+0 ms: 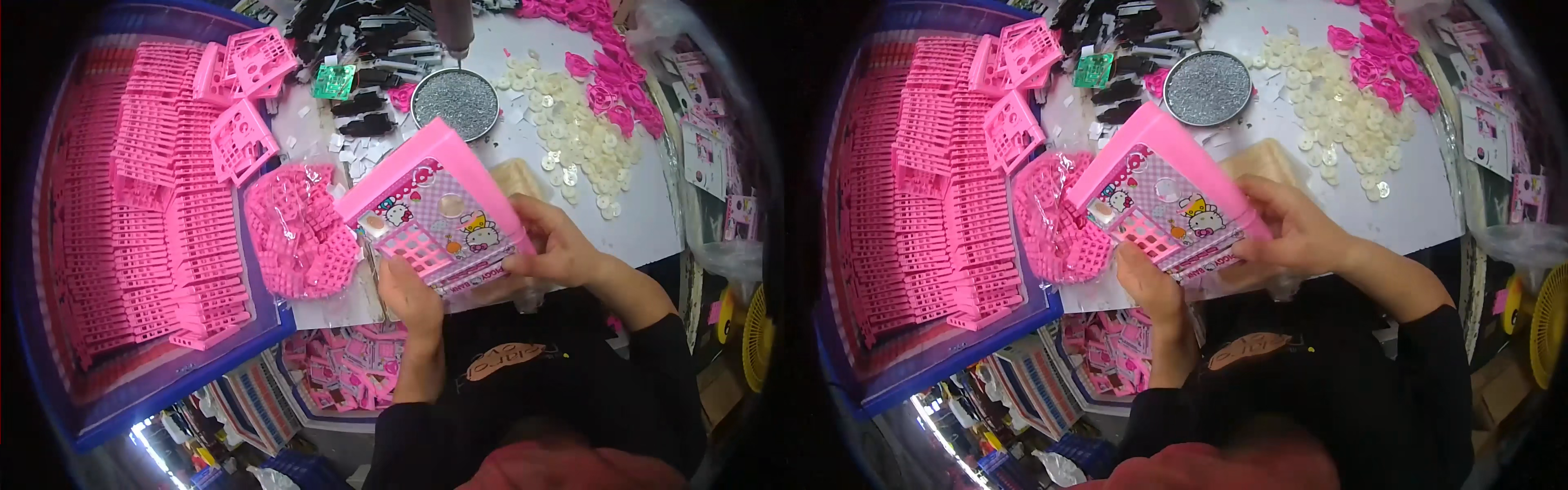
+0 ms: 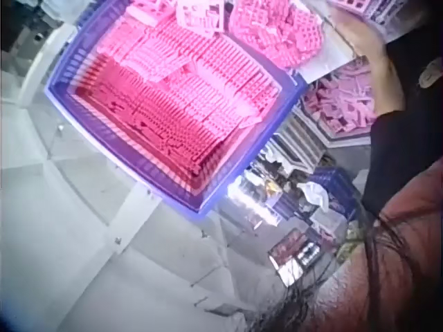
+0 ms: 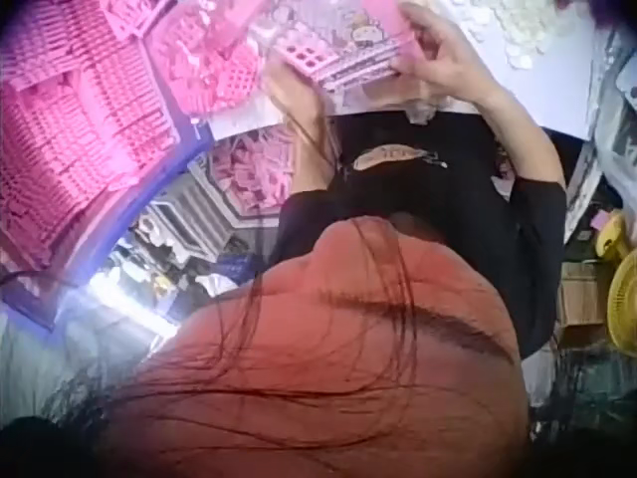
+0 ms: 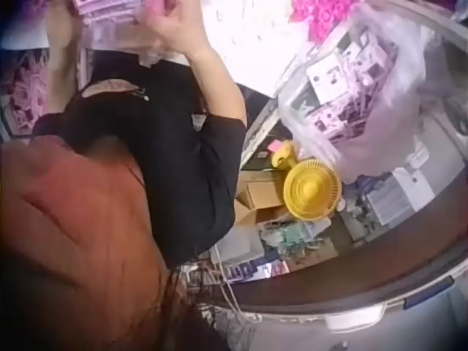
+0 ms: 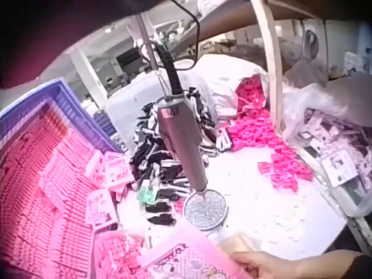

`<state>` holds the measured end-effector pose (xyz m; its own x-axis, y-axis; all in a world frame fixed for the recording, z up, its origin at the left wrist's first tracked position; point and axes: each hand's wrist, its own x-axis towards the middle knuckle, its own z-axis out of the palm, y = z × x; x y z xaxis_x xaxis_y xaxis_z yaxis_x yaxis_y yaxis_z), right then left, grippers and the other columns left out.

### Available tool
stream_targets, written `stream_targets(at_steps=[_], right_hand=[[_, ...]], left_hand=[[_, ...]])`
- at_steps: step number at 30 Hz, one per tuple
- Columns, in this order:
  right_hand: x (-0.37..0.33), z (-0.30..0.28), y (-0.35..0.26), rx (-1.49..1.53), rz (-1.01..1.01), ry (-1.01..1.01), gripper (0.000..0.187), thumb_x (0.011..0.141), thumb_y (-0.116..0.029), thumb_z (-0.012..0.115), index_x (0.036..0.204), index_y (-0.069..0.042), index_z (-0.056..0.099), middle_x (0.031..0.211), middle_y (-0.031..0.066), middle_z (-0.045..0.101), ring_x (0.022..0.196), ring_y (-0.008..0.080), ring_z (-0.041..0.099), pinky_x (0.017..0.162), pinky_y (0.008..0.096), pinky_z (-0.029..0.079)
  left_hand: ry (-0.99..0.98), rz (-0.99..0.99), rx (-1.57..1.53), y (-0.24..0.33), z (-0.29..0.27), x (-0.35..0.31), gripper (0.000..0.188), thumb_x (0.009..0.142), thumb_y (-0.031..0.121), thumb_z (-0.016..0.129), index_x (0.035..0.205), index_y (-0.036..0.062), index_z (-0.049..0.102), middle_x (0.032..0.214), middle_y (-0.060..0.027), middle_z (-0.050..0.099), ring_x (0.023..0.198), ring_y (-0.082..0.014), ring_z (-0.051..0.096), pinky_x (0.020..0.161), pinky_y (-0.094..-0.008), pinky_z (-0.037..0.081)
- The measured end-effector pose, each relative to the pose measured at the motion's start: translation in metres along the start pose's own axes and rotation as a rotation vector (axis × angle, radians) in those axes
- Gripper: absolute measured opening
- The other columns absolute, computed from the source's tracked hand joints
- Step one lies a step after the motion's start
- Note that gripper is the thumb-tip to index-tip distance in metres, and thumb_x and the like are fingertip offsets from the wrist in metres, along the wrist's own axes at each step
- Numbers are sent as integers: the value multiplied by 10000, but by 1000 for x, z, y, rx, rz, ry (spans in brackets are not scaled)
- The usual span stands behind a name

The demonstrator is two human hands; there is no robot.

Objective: Assembling an electronic toy device by installing components and a circuit board into a pink plastic housing.

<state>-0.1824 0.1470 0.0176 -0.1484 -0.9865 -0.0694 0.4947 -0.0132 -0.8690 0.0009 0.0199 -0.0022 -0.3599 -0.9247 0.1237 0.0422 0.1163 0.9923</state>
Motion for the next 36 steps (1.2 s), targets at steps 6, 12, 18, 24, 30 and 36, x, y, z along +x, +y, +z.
stream_targets(at_steps=[6,12,18,24,30,36], right_hand=[[5,-17,1,-148,-59,19,500,864,30,693,1335,-40,540,1285,59,598,1214,179,564,1035,351,469],[15,-97,-16,-1323,-581,-60,335,785,-7,641,1108,-81,689,1213,109,657,1146,354,576,948,453,502],[-11,-83,-9,-1603,-428,-23,473,766,-221,698,1224,-107,661,1431,126,531,1332,446,431,1042,510,465],[8,-67,-13,-1840,-345,-88,524,758,-239,752,1248,-97,633,1516,149,430,1401,415,380,1039,505,452],[19,-100,-31,-1281,-158,-41,345,837,-167,718,1156,-43,676,1260,146,634,1135,326,620,870,390,538],[60,-155,-48,-1717,-170,411,175,868,-173,662,985,-63,732,835,147,693,781,331,680,700,439,533]], left_hand=[[-106,320,-40,-44,-13,23,354,1008,314,550,1051,-28,628,932,-114,663,826,-201,652,768,-296,528],[-707,622,460,-16,-3,62,402,750,60,700,1149,115,706,1266,-146,636,1224,-392,577,1036,-476,457],[-971,527,670,-14,-4,49,579,704,-35,546,1240,125,696,1397,-162,567,1370,-424,450,1155,-517,324],[-914,578,824,7,4,40,436,757,34,615,1184,89,685,1383,-138,583,1359,-375,477,1134,-539,331],[-970,574,713,-11,21,3,435,777,162,765,1192,60,684,1324,-141,618,1260,-363,546,1048,-497,427],[-949,572,668,-17,24,5,424,781,143,754,1193,69,685,1319,-123,623,1236,-351,555,1005,-480,444]])
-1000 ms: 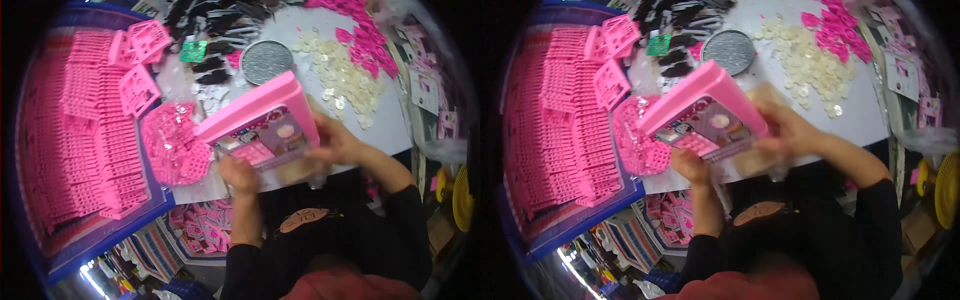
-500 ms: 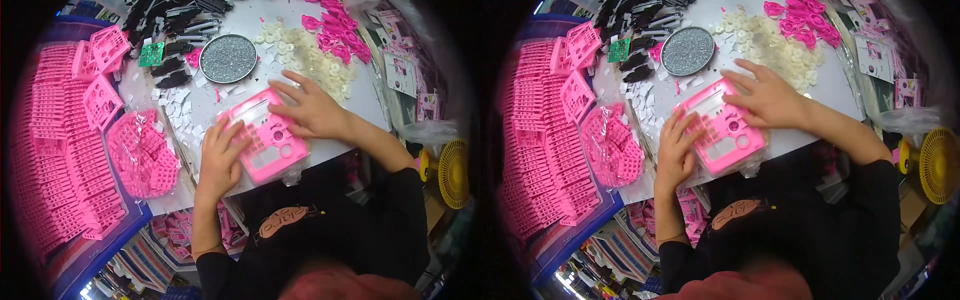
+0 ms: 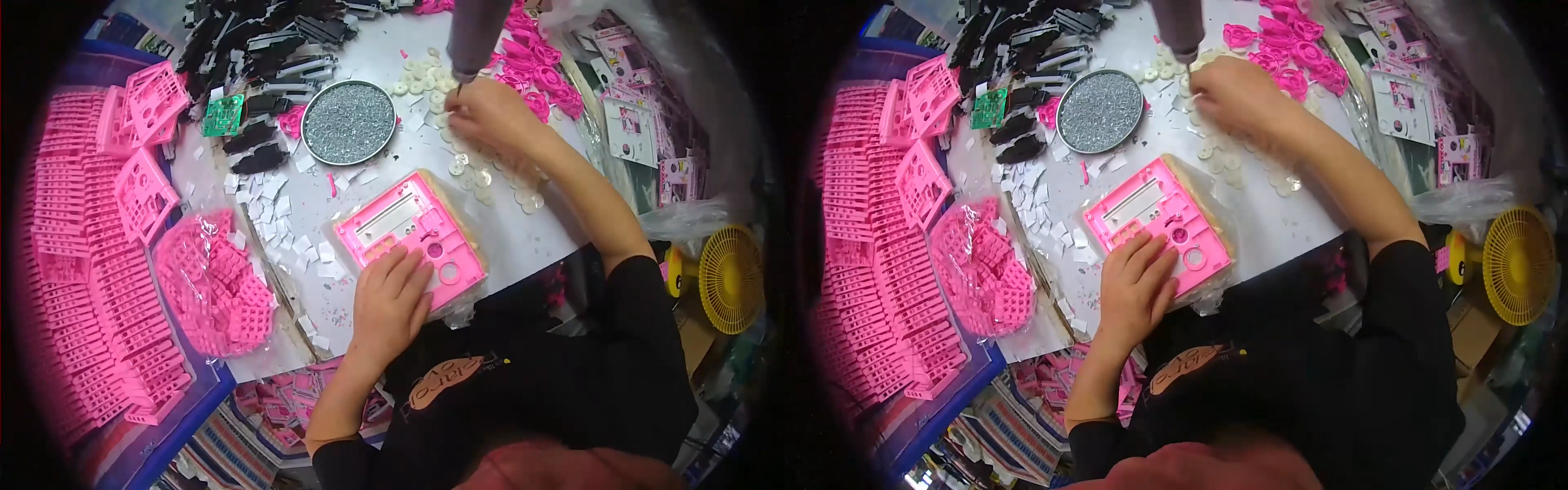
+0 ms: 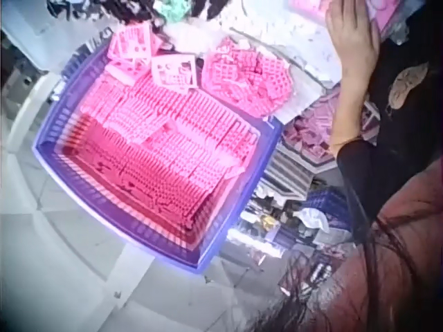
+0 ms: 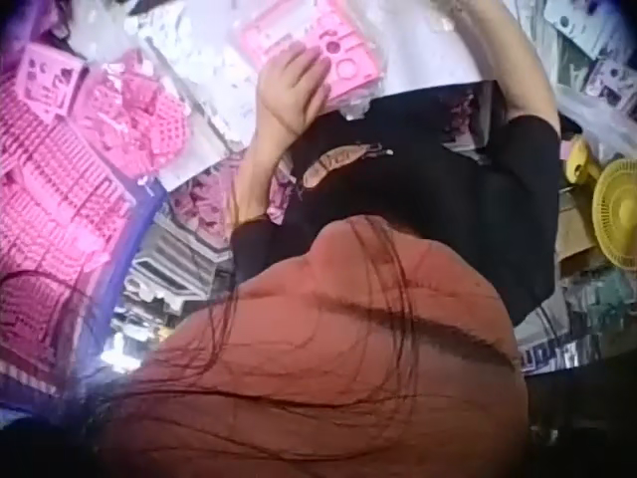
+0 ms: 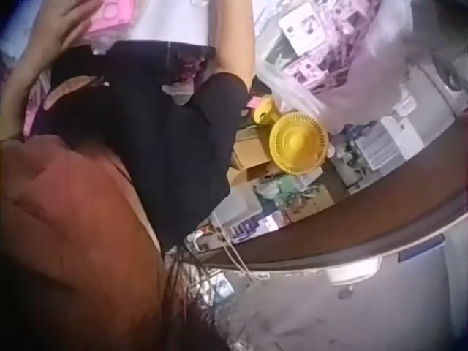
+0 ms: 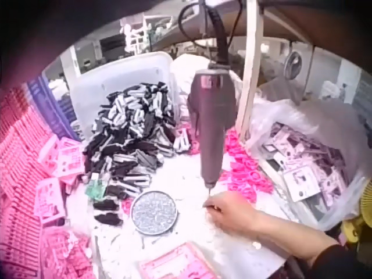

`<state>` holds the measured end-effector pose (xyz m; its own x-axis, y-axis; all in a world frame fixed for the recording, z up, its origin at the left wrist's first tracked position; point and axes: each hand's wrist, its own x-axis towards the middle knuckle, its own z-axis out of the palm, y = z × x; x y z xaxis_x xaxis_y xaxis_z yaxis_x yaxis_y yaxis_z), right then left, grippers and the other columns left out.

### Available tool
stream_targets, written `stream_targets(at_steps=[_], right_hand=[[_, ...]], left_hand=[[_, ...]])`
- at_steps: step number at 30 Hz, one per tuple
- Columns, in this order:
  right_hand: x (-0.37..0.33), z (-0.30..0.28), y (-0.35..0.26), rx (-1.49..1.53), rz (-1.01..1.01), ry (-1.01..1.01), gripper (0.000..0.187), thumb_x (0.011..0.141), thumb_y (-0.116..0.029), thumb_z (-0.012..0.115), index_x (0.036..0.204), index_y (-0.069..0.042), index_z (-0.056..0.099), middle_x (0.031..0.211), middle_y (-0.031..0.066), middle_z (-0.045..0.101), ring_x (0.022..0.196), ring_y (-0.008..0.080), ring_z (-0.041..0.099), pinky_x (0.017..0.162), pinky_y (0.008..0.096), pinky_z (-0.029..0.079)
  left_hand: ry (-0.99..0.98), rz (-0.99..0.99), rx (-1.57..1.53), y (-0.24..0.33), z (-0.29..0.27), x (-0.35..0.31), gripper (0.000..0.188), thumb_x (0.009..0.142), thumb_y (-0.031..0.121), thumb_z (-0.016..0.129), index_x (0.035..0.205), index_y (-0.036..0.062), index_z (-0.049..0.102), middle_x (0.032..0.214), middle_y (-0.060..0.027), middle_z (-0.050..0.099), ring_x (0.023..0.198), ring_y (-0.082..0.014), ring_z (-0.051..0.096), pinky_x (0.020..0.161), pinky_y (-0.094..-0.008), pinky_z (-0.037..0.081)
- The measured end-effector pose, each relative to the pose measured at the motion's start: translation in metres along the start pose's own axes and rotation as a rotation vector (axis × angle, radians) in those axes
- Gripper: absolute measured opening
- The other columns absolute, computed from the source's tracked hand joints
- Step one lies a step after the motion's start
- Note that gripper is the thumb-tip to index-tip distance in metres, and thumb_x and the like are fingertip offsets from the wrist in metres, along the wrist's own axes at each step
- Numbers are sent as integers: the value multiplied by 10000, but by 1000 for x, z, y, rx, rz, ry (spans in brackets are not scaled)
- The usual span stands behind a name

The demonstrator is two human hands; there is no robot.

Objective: Assembling an electronic toy device by installing components and a circuit board into a pink plastic housing.

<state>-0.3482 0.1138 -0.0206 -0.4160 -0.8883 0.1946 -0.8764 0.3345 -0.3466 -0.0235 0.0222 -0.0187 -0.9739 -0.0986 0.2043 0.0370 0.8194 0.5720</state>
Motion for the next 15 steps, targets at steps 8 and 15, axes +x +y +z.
stream_targets(at_steps=[8,15], right_hand=[[30,12,-4,-206,-30,-269,156,791,-168,659,902,-67,704,871,151,692,893,363,677,761,486,543],[-7,3,-45,184,-410,-62,331,763,-57,681,1091,-95,675,899,118,637,907,332,614,755,451,512]], left_hand=[[17,0,-7,1,0,0,423,752,103,749,1166,54,677,1297,-138,611,1240,-354,538,992,-496,443],[312,-419,-410,4,-9,18,163,898,84,690,1044,10,680,923,-115,705,778,-196,670,670,-320,524]])
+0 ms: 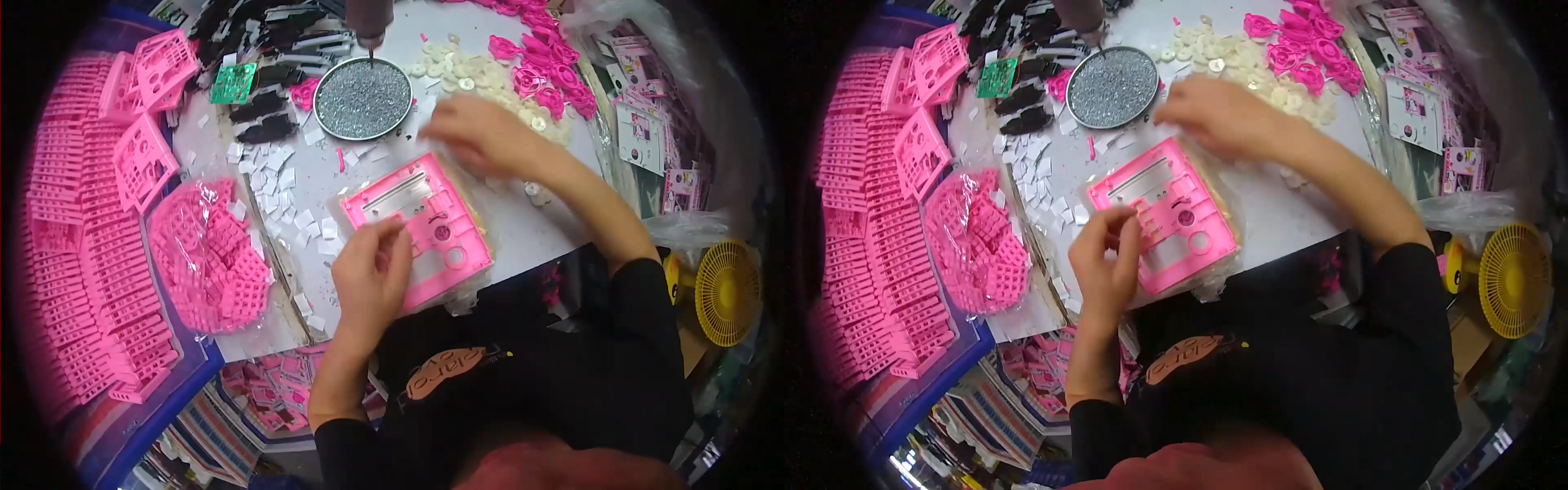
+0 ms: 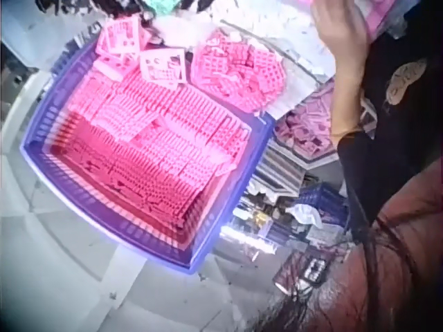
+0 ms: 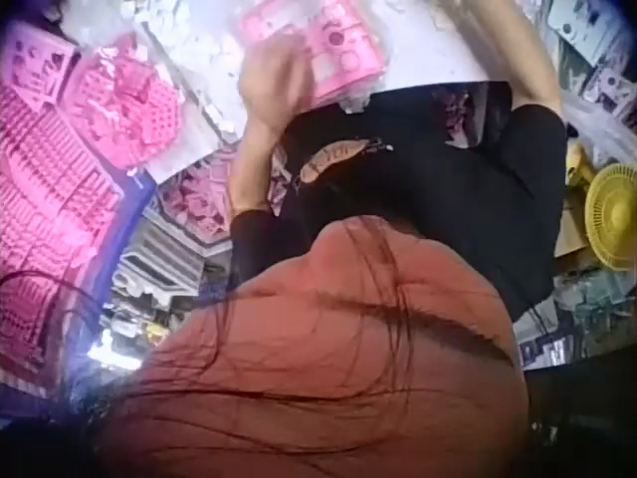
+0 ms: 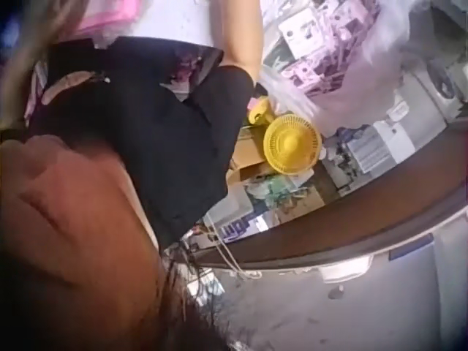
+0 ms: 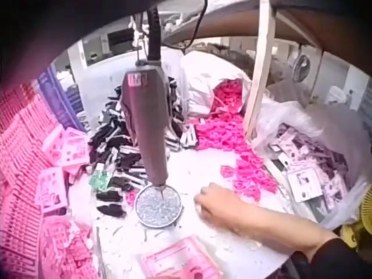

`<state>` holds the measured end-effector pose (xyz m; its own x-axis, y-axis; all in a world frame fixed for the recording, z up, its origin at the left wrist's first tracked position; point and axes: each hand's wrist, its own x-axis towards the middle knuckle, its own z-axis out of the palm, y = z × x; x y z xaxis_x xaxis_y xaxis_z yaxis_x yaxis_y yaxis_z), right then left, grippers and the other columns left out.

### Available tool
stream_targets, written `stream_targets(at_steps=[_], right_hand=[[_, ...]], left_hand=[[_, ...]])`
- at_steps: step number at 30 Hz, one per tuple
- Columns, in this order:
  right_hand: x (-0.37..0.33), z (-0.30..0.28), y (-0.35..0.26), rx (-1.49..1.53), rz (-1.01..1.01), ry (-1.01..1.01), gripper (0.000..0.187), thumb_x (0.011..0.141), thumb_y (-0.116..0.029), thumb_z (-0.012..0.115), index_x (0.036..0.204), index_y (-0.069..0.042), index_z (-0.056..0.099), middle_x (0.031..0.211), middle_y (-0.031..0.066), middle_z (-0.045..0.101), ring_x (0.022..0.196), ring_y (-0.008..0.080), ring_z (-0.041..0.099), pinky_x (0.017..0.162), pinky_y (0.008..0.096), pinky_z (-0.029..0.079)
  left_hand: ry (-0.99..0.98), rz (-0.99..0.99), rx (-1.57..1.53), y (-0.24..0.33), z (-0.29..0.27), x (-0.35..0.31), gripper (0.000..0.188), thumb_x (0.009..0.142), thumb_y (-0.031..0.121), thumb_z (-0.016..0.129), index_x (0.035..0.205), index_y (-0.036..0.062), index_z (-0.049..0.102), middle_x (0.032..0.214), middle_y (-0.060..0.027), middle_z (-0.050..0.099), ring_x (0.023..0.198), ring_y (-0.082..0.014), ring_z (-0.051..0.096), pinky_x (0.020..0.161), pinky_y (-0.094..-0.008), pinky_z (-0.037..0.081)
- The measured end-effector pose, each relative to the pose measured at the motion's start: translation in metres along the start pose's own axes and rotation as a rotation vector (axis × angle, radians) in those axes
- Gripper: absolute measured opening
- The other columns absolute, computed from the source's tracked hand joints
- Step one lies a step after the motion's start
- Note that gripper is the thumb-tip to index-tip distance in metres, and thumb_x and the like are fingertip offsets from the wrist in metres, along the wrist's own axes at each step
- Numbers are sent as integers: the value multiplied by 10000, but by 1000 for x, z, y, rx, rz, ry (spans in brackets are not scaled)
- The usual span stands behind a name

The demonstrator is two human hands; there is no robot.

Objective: Assembling an electronic toy device by installing components and a circuit board into a pink plastic housing.

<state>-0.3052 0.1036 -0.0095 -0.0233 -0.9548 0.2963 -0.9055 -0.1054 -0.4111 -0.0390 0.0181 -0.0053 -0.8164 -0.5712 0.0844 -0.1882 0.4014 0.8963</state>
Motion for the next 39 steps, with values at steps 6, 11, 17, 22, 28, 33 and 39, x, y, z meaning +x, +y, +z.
stream_targets(at_steps=[6,11,17,22,28,33,39], right_hand=[[-23,-8,-89,739,365,-11,233,873,-85,722,1092,-30,665,895,91,691,810,171,706,686,300,556],[-39,1,-93,343,283,-3,154,810,-79,746,916,-16,654,930,85,666,914,238,658,734,362,551],[-41,32,-91,10,103,23,207,740,-73,756,894,-33,624,1115,114,593,1061,372,521,890,440,497],[-34,35,-95,-85,136,37,184,692,-102,744,829,-28,647,1057,91,595,1047,327,527,812,420,496],[-25,28,-87,-43,130,-96,169,687,-123,746,812,-42,664,1029,69,584,1010,305,509,809,408,475],[-32,39,-98,-160,194,9,188,696,-125,741,846,-40,665,1015,71,578,1006,304,507,789,413,459],[-33,32,-91,-62,249,-33,244,722,-105,722,928,-35,611,1047,106,570,965,323,508,771,436,449]], left_hand=[[-213,-1,-201,-1,-3,16,134,993,97,607,976,-28,653,769,-47,664,664,-86,608,582,-253,470],[-134,401,313,1,-4,2,234,804,100,714,1031,64,668,1106,-106,663,1089,-329,602,945,-465,447],[-180,386,494,-13,4,-11,289,782,136,741,1053,79,660,1180,-77,643,1225,-298,553,1051,-505,365],[-152,374,472,-18,7,-14,310,771,148,743,1062,85,658,1177,-73,636,1217,-294,550,1051,-505,354],[-168,361,458,-18,6,-12,308,765,145,737,1056,86,658,1160,-72,634,1212,-293,549,1037,-502,354],[-168,362,452,-20,6,-12,297,767,144,736,1049,84,661,1152,-75,636,1200,-294,556,1028,-501,361],[-61,310,290,-19,-7,35,172,816,148,727,964,72,685,987,-92,663,953,-305,636,839,-427,475]])
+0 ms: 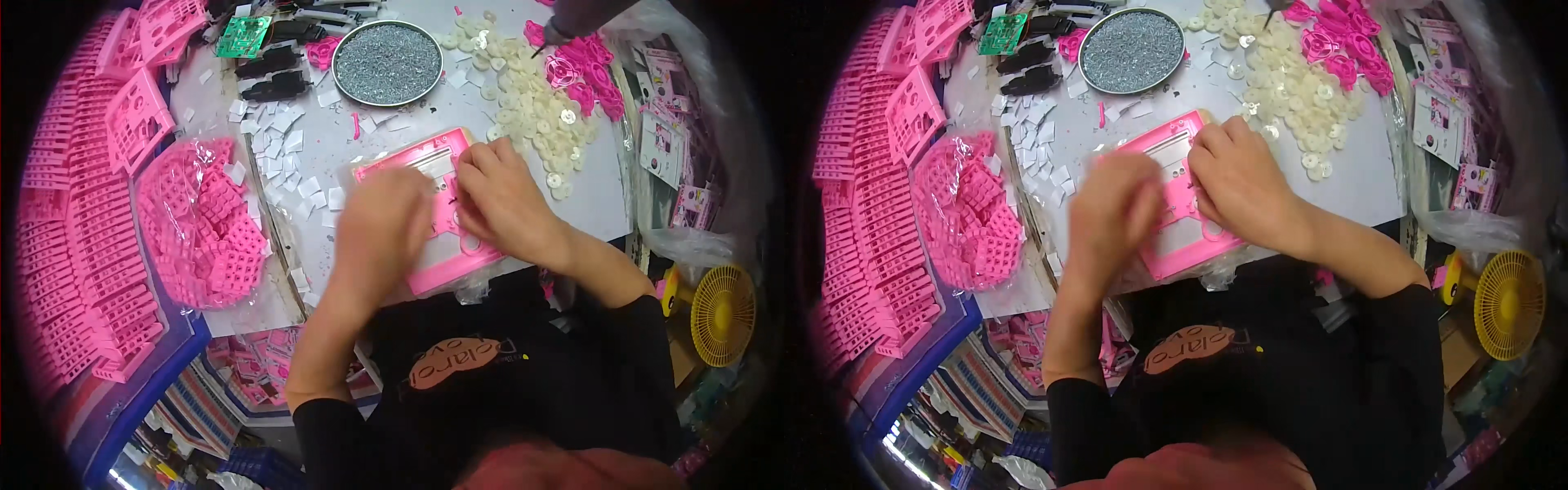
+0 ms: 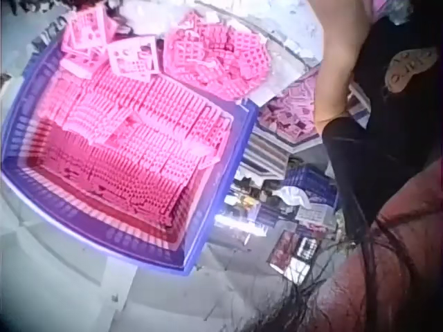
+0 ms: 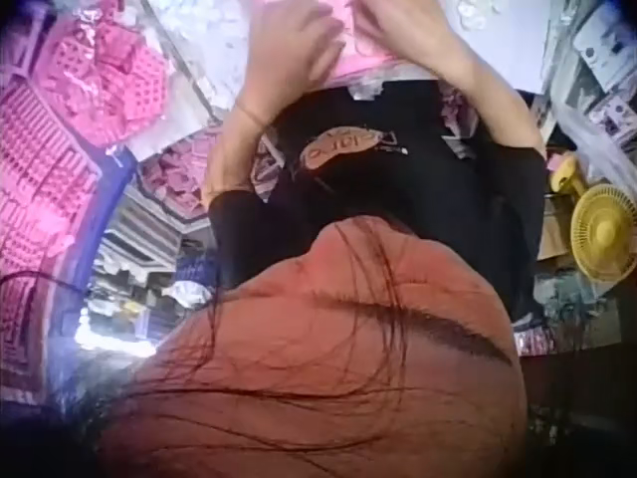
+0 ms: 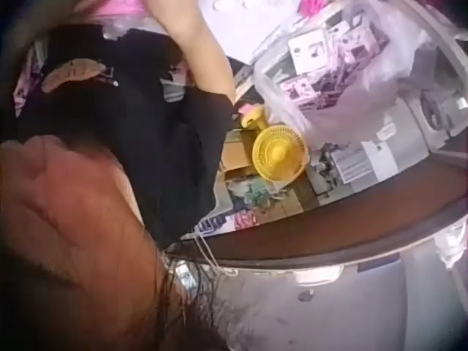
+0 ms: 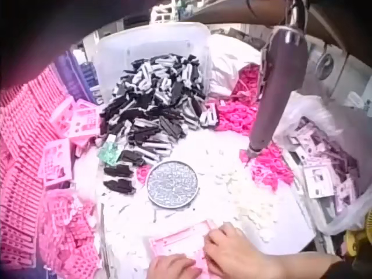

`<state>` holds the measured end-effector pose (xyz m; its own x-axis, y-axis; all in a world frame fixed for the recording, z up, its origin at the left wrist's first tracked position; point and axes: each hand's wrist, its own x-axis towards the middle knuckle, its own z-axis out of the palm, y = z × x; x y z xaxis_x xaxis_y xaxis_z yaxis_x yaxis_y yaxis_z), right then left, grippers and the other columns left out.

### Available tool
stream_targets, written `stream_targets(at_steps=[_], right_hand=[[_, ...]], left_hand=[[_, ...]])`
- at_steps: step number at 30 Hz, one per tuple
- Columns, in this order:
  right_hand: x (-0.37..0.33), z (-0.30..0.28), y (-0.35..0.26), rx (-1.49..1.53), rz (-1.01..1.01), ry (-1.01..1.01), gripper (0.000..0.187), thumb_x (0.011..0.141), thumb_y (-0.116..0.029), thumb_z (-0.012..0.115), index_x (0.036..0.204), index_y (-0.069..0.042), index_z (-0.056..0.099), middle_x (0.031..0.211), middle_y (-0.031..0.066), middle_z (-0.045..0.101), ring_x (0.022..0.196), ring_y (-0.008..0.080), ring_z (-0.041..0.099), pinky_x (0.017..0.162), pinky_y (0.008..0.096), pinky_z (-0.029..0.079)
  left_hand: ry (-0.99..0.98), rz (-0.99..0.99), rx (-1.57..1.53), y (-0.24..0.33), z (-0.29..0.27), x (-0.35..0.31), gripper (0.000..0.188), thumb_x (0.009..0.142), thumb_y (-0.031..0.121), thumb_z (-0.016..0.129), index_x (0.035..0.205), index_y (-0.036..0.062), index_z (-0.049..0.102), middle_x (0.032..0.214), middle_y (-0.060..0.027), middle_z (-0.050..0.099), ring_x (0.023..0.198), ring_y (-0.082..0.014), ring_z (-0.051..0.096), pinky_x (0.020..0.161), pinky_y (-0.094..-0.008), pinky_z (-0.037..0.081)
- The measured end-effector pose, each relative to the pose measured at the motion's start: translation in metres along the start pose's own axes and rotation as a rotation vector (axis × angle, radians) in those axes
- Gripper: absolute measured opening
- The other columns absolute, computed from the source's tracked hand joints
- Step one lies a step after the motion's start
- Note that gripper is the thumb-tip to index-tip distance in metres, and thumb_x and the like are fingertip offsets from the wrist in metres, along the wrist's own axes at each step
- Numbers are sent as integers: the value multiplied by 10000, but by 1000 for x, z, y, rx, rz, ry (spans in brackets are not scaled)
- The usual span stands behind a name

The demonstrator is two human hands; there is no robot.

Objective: Assembling an electronic toy device by installing components and a circuit board into a pink plastic housing.

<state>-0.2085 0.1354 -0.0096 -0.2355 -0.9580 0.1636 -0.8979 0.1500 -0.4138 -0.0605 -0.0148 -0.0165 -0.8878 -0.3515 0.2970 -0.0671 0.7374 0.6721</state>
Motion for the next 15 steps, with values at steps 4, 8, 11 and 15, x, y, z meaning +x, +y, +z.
stream_targets(at_steps=[4,8,11,15], right_hand=[[-7,12,-7,9,-39,82,261,731,-87,715,955,-50,587,1058,121,557,966,335,503,799,442,444],[-10,14,-10,46,11,116,277,722,-89,726,962,-59,591,1064,121,555,967,344,494,826,443,438],[-9,1,0,172,12,47,327,719,-125,764,997,-63,604,1074,121,569,976,338,509,832,434,441],[43,-37,62,242,-144,521,416,825,-88,773,1185,-61,568,970,89,584,886,243,562,809,357,463]], left_hand=[[258,-86,378,-42,-1,88,127,836,199,710,911,97,727,899,-103,683,891,-298,644,790,-452,471],[-5,-110,652,-75,18,120,162,834,265,702,885,117,744,919,-71,708,930,-295,662,852,-521,447],[-23,-75,615,-81,21,121,137,843,258,690,858,134,745,932,-59,704,946,-298,658,877,-547,421],[62,-97,637,-81,23,118,173,856,244,630,906,146,764,925,-63,716,935,-281,665,869,-511,422]])
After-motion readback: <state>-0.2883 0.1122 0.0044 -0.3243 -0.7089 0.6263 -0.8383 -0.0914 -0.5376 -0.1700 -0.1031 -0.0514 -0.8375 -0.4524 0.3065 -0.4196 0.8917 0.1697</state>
